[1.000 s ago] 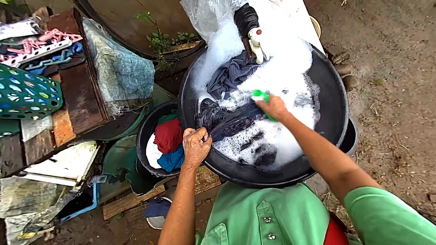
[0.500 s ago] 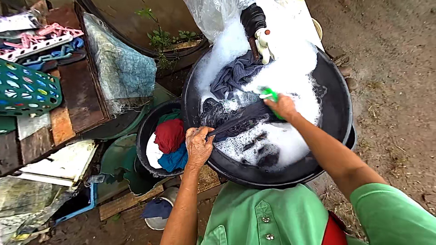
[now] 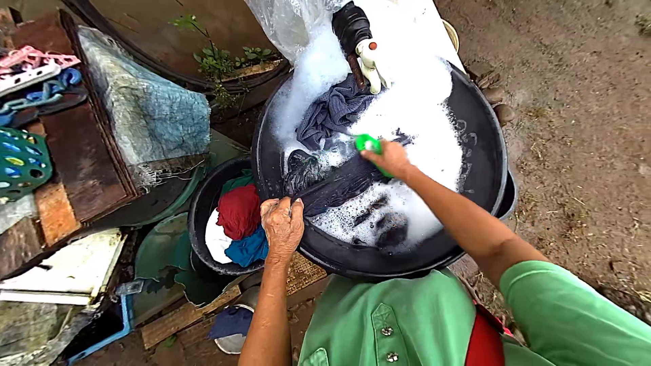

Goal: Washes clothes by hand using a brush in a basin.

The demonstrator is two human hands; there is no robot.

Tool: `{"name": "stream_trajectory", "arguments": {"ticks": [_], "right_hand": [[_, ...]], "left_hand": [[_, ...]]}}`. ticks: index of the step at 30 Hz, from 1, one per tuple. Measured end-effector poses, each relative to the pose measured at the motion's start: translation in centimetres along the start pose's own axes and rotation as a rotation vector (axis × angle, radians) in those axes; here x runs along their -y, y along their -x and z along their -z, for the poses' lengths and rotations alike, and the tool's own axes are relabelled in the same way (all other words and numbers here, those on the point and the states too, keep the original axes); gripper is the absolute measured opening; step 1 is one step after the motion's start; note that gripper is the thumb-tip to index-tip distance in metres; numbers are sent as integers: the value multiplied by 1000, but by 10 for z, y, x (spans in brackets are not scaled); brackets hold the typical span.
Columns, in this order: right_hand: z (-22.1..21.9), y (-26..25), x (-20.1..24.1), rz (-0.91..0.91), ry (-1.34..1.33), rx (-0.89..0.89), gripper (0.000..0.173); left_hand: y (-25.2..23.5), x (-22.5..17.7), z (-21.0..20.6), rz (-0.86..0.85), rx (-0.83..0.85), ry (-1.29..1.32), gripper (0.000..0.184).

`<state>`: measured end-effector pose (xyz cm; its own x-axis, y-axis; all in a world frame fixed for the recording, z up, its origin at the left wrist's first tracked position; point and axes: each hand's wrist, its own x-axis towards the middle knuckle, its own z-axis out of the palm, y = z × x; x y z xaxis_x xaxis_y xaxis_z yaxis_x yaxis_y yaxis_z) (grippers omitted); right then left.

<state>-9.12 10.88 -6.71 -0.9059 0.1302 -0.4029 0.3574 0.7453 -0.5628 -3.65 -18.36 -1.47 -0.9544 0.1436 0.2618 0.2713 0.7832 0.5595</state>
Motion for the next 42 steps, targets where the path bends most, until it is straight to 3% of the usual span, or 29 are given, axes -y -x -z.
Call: {"name": "stream_trajectory", "arguments": {"ticks": [3,5,7,9,12,14,18,21,24,27,29,33,37,40,42], "right_hand": [[30,-8,-52,-170,34,-119,63],[39,-2,-51,-246,-6,-158,61],[38,12,-14,-174,-94,-163,59],[18,37,47,20,-131,-67,58],[-24,53,99,291,-5,103,57],[-23,29,79,201,47,157,62],[19,-11,-19,-59,47,-56,64],[46,-11,-58,-202,64,-128,62],[48,3,-34,-220,-42,-158,61],[18,36,41,11,-55,-34,62],[-6,39,60,130,19,87,62],[11,-7,-9,-58,43,-25,65],[45,-6,-45,-193,26,-121,61],[45,32,-30,33,-49,45,49],[37,52,-13,192,-34,305,42]], "left_hand": [[-2,-1,-1,27,-8,2,39],[-3,0,-2,27,-8,-11,42],[-5,0,-2,10,-10,-25,47],[-5,0,-2,2,4,-38,48],[-2,2,-1,-28,-2,-45,45],[-1,1,-1,-37,4,-53,44],[-1,-1,-1,-6,11,-41,44],[-4,-2,-2,-7,-6,-44,43],[-5,-1,-2,-5,0,-53,44],[-5,-1,-2,-20,3,-67,43],[-3,-1,-1,-31,13,-86,41],[-5,-4,1,-18,90,-122,42],[-6,-5,1,12,82,-133,42],[-8,-8,1,21,81,-134,42],[-8,-8,2,25,87,-138,41]]}}
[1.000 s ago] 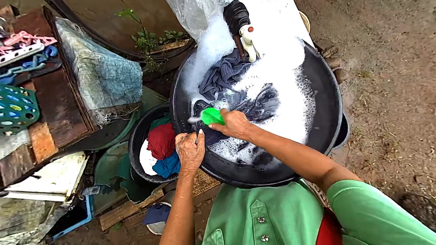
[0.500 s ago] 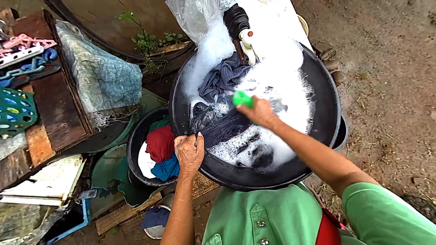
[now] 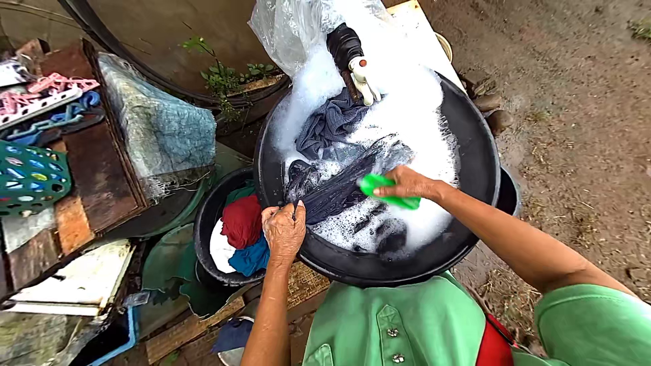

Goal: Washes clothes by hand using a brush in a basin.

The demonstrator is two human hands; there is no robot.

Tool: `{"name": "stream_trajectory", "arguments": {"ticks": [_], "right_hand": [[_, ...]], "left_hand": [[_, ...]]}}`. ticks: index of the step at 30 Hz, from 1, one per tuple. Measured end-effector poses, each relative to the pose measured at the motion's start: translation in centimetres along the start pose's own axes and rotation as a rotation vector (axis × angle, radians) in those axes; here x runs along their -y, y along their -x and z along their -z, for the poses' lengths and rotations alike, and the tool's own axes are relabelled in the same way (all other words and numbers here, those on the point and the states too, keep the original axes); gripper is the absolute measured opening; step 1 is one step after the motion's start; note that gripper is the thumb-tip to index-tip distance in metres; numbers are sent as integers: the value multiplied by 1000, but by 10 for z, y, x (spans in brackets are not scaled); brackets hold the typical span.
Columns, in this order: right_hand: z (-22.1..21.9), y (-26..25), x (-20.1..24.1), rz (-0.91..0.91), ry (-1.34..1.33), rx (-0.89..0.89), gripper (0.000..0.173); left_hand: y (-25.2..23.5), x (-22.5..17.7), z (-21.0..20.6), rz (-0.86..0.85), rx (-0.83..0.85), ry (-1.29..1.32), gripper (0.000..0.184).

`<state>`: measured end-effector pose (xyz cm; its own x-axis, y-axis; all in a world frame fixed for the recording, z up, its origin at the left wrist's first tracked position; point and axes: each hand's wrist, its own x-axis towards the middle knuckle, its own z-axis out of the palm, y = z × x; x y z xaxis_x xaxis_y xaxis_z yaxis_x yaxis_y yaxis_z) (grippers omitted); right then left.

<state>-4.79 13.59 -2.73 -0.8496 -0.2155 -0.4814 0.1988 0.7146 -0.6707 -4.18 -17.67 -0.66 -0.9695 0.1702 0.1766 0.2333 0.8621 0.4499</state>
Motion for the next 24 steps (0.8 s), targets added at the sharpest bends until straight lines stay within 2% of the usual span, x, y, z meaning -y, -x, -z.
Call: {"name": "stream_trajectory", "arguments": {"ticks": [1,2,4,6,7,8,10,12,14,17,19,21,24], "right_hand": [[0,0,5,46,29,97,42],[4,-4,4,77,46,105,40],[18,-20,-12,36,63,-76,43],[30,-40,-28,-141,62,-233,63],[28,-48,-35,-187,67,-256,65],[23,-52,-37,-206,101,-223,62],[10,-49,-23,-210,200,-71,40],[3,-42,-18,-187,210,19,28],[11,-26,-16,-166,67,-45,30],[42,14,14,-212,-221,-253,32],[65,46,45,-154,-431,-413,25],[88,77,79,4,-605,-553,13],[121,113,120,270,-700,-693,17]], "left_hand": [[0,0,1,3,6,3,41],[-1,0,2,3,12,6,41],[-1,0,2,7,31,4,40],[-1,-1,2,13,45,2,42],[-2,-1,3,22,57,2,42],[-2,-2,3,27,66,0,43],[-2,-1,4,18,76,-17,43],[-2,-1,5,10,107,-25,43],[-4,-5,9,33,146,-4,41],[-18,-18,24,136,189,164,39],[-37,-32,39,147,130,361,37],[-64,-55,58,100,10,576,30],[-102,-106,103,-73,-114,860,22]]}}
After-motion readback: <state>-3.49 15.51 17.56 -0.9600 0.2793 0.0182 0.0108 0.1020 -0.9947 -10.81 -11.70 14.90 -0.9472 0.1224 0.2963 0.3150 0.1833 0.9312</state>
